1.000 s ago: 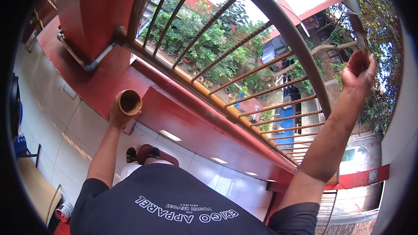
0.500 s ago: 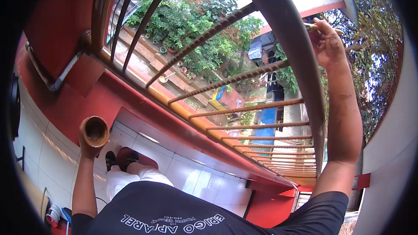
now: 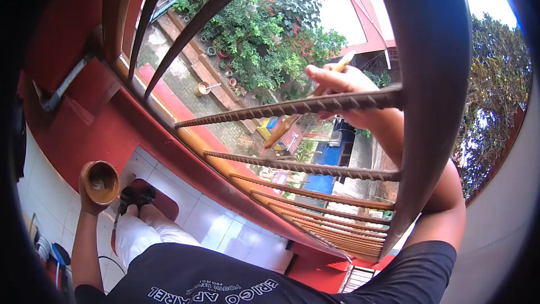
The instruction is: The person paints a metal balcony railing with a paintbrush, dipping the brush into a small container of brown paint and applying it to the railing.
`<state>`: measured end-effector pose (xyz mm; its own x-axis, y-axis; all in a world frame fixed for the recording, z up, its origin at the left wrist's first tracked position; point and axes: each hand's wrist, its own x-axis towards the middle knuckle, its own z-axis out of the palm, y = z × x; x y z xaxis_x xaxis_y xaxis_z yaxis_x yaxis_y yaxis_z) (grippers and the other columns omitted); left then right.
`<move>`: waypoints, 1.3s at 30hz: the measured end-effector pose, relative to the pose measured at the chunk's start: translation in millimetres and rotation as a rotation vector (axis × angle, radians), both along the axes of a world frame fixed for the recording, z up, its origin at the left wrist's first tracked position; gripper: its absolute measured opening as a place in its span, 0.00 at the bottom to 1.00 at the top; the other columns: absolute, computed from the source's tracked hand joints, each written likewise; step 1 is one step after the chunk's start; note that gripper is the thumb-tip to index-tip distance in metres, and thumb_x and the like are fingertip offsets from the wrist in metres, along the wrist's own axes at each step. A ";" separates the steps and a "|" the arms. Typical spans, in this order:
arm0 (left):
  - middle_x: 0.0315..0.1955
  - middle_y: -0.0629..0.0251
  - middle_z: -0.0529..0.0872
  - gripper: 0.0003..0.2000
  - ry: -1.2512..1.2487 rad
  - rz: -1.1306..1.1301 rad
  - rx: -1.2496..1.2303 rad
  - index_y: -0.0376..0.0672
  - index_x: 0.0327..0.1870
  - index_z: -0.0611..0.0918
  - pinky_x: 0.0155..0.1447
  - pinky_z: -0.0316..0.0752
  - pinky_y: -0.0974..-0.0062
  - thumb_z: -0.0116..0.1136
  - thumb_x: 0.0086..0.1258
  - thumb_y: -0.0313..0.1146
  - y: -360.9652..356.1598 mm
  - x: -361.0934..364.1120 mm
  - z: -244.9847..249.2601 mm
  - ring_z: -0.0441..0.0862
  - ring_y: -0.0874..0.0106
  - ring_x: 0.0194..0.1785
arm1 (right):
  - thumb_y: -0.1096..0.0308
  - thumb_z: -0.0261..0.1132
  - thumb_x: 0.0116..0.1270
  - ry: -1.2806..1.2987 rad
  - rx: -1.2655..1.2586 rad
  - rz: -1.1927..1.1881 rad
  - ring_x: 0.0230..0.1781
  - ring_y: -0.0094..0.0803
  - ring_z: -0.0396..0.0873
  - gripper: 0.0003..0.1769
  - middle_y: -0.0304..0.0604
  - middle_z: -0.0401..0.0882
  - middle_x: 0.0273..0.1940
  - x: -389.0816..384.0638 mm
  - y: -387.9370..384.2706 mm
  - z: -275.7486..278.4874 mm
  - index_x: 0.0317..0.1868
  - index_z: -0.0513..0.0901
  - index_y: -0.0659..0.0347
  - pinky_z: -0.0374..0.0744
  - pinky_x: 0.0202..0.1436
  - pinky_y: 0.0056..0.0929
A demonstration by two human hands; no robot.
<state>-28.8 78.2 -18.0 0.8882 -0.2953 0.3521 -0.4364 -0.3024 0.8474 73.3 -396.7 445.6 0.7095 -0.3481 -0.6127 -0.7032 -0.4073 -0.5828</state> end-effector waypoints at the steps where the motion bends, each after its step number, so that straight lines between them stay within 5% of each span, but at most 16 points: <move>1: 0.60 0.56 0.76 0.57 0.023 0.001 -0.024 0.42 0.70 0.66 0.65 0.76 0.59 0.87 0.39 0.57 -0.7 -2.7 -4.2 0.78 0.55 0.63 | 0.53 0.76 0.66 0.037 -0.020 0.034 0.18 0.27 0.82 0.20 0.44 0.83 0.25 0.7 3.1 -5.4 0.35 0.78 0.60 0.80 0.21 0.24; 5: 0.62 0.55 0.75 0.57 0.068 0.006 -0.052 0.42 0.71 0.66 0.66 0.76 0.59 0.88 0.38 0.56 0.7 -6.0 -9.7 0.77 0.55 0.63 | 0.53 0.76 0.66 0.207 -0.103 0.162 0.15 0.23 0.79 0.20 0.40 0.80 0.20 9.0 13.4 3.4 0.30 0.78 0.57 0.73 0.18 0.20; 12: 0.61 0.54 0.75 0.56 0.026 -0.001 0.004 0.42 0.71 0.66 0.65 0.76 0.58 0.86 0.40 0.57 1.3 -2.2 -1.0 0.78 0.55 0.63 | 0.48 0.76 0.63 0.070 -0.288 -0.082 0.15 0.19 0.73 0.21 0.32 0.74 0.18 9.1 16.8 -5.5 0.29 0.77 0.53 0.70 0.20 0.19; 16: 0.60 0.54 0.76 0.56 0.076 -0.044 0.065 0.43 0.71 0.66 0.64 0.77 0.57 0.85 0.41 0.59 2.5 2.2 4.7 0.78 0.53 0.62 | 0.57 0.75 0.64 0.268 -0.220 0.202 0.15 0.19 0.67 0.21 0.32 0.70 0.18 17.0 10.4 10.7 0.22 0.71 0.52 0.61 0.19 0.21; 22: 0.55 0.56 0.78 0.56 0.096 -0.006 0.036 0.36 0.65 0.70 0.65 0.76 0.62 0.86 0.36 0.62 -3.7 3.9 10.2 0.80 0.60 0.59 | 0.60 0.75 0.65 -0.038 -0.094 0.044 0.14 0.20 0.70 0.17 0.32 0.70 0.18 16.9 21.8 18.8 0.29 0.75 0.57 0.72 0.17 0.22; 28: 0.60 0.53 0.75 0.56 0.068 -0.017 0.037 0.44 0.71 0.65 0.63 0.76 0.56 0.84 0.42 0.60 0.6 0.6 5.0 0.78 0.53 0.60 | 0.61 0.76 0.63 0.207 -0.128 0.322 0.12 0.22 0.71 0.20 0.34 0.72 0.17 28.1 39.6 31.5 0.23 0.74 0.57 0.67 0.16 0.22; 33: 0.60 0.53 0.75 0.56 0.098 -0.036 0.015 0.44 0.71 0.64 0.64 0.76 0.55 0.84 0.42 0.59 1.4 -1.0 0.4 0.78 0.52 0.61 | 0.58 0.75 0.64 -0.133 -0.204 0.204 0.14 0.14 0.64 0.16 0.27 0.66 0.20 26.4 -8.2 68.5 0.30 0.74 0.51 0.61 0.16 0.20; 36: 0.62 0.55 0.75 0.57 0.052 -0.060 0.033 0.40 0.72 0.63 0.68 0.77 0.61 0.85 0.43 0.57 3.6 1.0 -0.1 0.79 0.59 0.62 | 0.58 0.74 0.67 -0.039 -0.153 0.064 0.15 0.14 0.64 0.17 0.26 0.66 0.21 19.4 32.3 42.2 0.31 0.74 0.52 0.61 0.17 0.17; 39: 0.61 0.52 0.74 0.57 0.074 -0.005 -0.026 0.42 0.72 0.63 0.64 0.75 0.55 0.83 0.44 0.61 1.0 -5.0 -8.3 0.77 0.52 0.62 | 0.60 0.72 0.65 0.177 -0.261 0.108 0.15 0.15 0.62 0.17 0.26 0.64 0.19 11.3 28.6 51.1 0.26 0.73 0.51 0.59 0.19 0.20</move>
